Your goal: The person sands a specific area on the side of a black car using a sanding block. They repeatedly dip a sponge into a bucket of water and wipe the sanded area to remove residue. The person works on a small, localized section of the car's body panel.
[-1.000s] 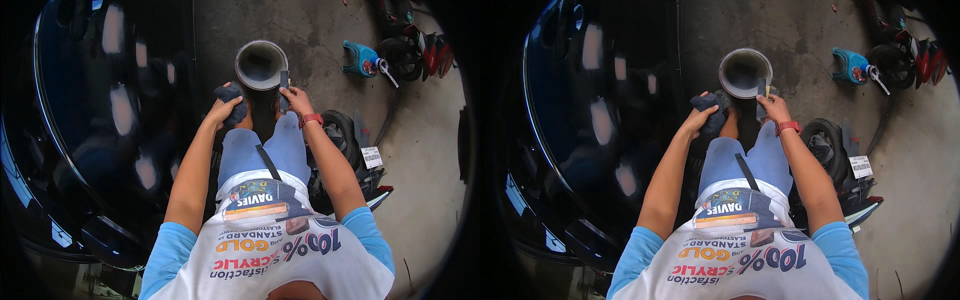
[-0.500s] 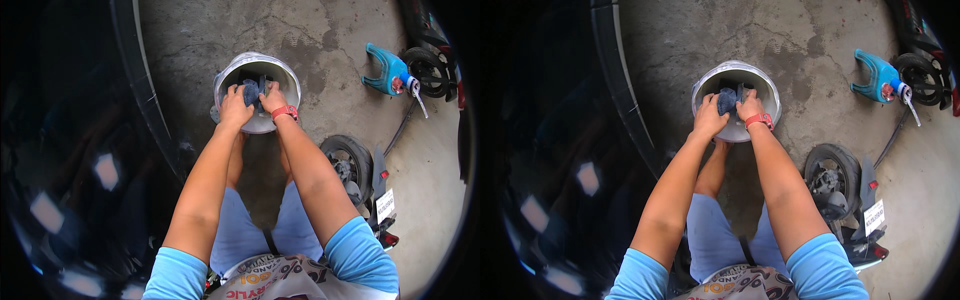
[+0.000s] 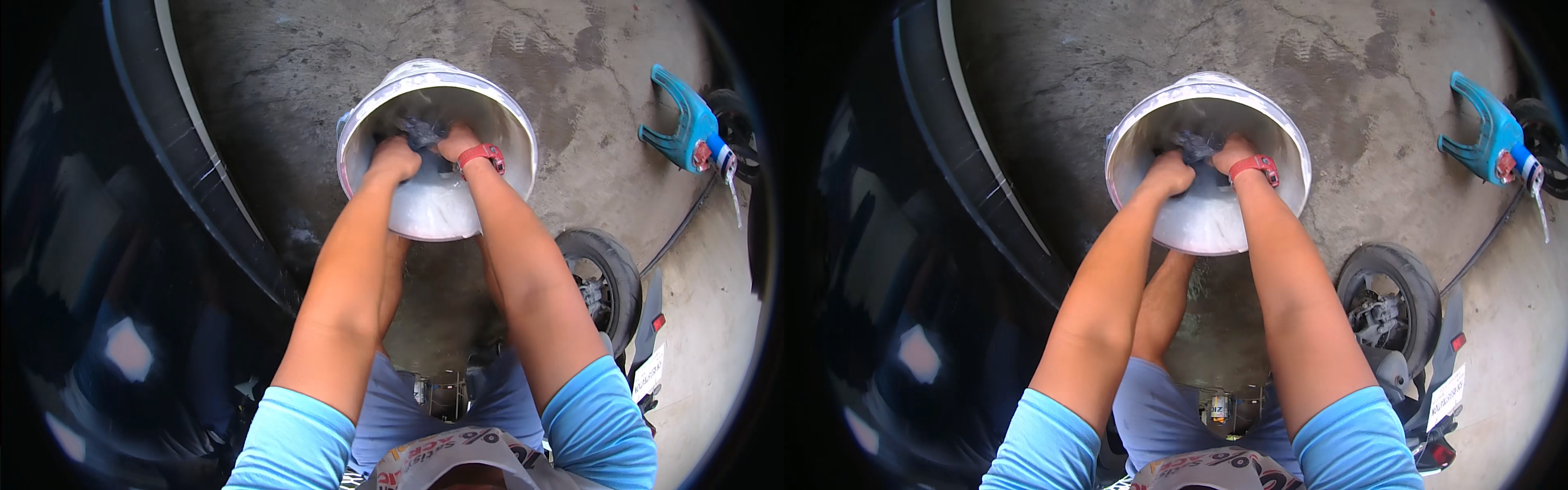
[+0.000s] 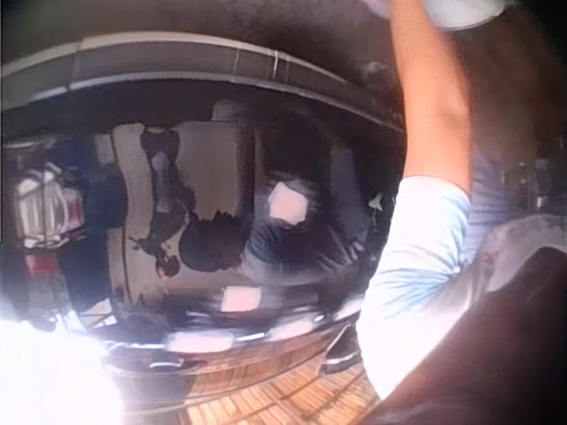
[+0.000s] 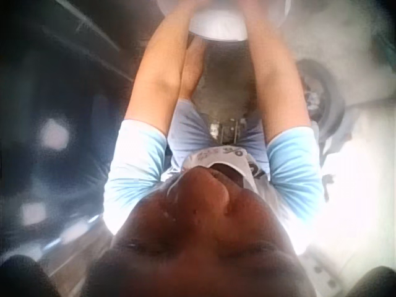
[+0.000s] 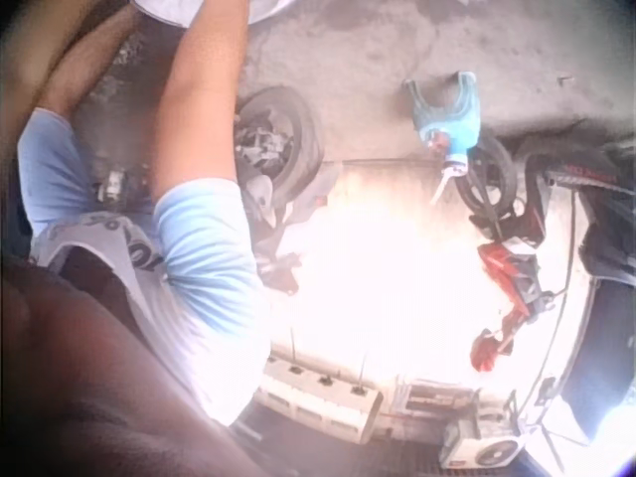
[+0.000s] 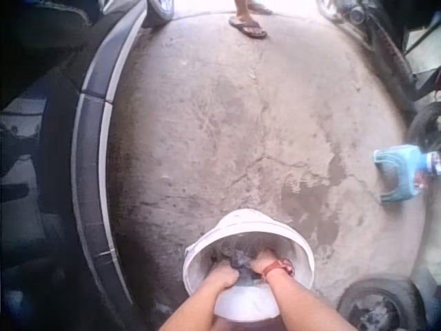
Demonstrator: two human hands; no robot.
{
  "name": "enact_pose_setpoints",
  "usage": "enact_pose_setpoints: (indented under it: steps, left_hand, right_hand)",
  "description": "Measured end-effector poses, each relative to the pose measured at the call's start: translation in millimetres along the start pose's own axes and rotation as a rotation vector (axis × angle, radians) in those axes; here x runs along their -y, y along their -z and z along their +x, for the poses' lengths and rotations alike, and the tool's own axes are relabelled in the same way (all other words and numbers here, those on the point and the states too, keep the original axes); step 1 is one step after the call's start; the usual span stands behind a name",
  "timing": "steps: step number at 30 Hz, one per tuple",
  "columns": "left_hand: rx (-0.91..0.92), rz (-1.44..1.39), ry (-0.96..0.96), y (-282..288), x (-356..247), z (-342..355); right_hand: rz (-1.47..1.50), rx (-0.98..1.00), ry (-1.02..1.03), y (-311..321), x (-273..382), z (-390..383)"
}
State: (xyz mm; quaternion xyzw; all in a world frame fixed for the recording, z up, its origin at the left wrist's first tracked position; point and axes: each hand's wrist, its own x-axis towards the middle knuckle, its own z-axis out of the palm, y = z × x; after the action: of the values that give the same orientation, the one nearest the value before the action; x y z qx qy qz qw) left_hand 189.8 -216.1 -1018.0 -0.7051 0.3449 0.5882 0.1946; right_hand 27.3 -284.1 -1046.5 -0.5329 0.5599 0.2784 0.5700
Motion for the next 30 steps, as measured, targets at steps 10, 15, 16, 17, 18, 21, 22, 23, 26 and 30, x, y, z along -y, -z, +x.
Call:
enact_pose_setpoints:
  steps: [10, 15, 16, 17, 18, 21, 22, 23, 26, 30]
  left_hand:
    - [-0.031, -1.844, -0.069, 34.2, -11.1, -235.8]
    - [-0.067, -1.992, -0.194, 61.9, -53.2, -356.6]
    - [-0.068, -1.965, -0.212, 67.3, -56.3, -378.7]
    - [-0.089, -1.965, -0.232, 70.8, -59.5, -400.1]
    - [-0.101, -1.961, -0.253, 76.0, -65.1, -420.1]
    - [-0.215, -1.927, -0.333, 106.8, -101.5, -505.4]
    - [-0.221, -1.907, -0.444, 110.2, -102.5, -529.1]
    - [-0.202, -1.850, -0.490, 114.8, -103.6, -547.7]
    - [-0.215, -1.789, -0.586, 124.8, -107.5, -604.0]
    - [-0.235, -1.867, -0.698, 143.5, -114.6, -685.8]
  right_hand:
    - [1.276, 0.086, 0.018, 80.8, 49.5, -235.1]
    - [1.401, 0.162, 0.130, 107.1, 61.3, -337.4]
    - [1.397, 0.191, 0.163, 108.7, 61.5, -348.1]
    - [1.368, 0.198, 0.147, 112.0, 68.6, -363.3]
    - [1.332, 0.163, 0.133, 114.2, 78.9, -378.9]
    - [1.121, 0.101, 0.106, 122.2, 101.0, -409.3]
    - [1.020, 0.067, 0.108, 116.2, 113.5, -419.0]
    - [0.924, 0.017, 0.112, 113.9, 125.9, -425.5]
    - [0.909, 0.162, 0.195, 102.7, 161.3, -446.2]
    - [1.117, 0.454, 0.325, 99.3, 205.8, -474.0]
